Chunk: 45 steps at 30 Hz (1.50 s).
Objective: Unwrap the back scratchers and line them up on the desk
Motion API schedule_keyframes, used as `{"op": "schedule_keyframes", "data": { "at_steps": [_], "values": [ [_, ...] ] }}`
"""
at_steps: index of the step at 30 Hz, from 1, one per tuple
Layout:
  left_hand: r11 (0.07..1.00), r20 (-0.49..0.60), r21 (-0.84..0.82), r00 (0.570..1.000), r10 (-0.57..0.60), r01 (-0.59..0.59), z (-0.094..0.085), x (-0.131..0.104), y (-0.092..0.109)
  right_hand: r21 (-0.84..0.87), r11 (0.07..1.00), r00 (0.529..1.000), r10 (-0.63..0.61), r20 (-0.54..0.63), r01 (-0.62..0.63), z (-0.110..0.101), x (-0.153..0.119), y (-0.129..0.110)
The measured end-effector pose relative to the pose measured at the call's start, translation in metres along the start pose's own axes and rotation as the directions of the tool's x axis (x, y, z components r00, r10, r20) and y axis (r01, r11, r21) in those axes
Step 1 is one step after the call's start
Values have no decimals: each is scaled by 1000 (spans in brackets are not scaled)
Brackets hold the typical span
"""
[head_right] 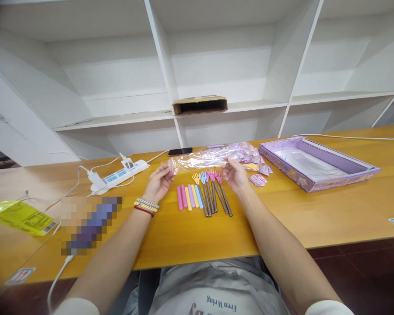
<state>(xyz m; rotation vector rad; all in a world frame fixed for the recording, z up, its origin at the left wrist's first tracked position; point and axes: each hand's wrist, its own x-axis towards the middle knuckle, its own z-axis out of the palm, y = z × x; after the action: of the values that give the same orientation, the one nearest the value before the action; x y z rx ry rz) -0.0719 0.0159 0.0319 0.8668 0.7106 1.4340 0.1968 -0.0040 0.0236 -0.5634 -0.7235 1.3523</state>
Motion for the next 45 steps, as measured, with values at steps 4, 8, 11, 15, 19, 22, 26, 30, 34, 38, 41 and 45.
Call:
{"op": "schedule_keyframes", "data": {
  "at_steps": [4,8,11,15,19,22,26,30,34,38,41,45],
  "values": [
    [991,-197,-125,980,31,-56,5,3,-3,-90,985,904,168,393,-144,3,-13,-2],
    [995,-149,-103,989,-4,-11,3,2,1,-160,952,761,304,573,-260,0,-19,-3],
    [997,-9,16,997,-73,73,6,-2,-4,-287,893,682,449,577,-346,1,-17,-1],
    [960,106,229,977,-187,160,14,-11,-18,-497,790,602,603,523,-359,9,-16,12],
    [907,167,409,970,-179,97,19,-18,-28,-611,745,693,589,416,-267,21,-23,31],
    [853,204,509,946,-253,118,22,-23,-27,-623,761,776,499,386,-180,27,-26,41],
    [844,215,508,923,-318,173,27,-29,-24,-634,765,826,429,366,-117,31,-26,46],
    [829,217,526,912,-348,191,25,-28,-27,-661,749,858,312,409,42,29,-24,49],
    [834,188,532,939,-288,149,18,-22,-34,-739,569,909,-37,416,361,26,-27,48],
    [815,188,563,939,-289,138,16,-21,-36,-741,314,796,-96,598,594,25,-29,42],
    [770,206,625,924,-321,128,18,-24,-34,-722,263,757,-56,651,640,25,-27,41],
    [716,215,687,907,-362,123,23,-29,-30,-764,298,805,-29,592,572,24,-24,44]
  ]
}}
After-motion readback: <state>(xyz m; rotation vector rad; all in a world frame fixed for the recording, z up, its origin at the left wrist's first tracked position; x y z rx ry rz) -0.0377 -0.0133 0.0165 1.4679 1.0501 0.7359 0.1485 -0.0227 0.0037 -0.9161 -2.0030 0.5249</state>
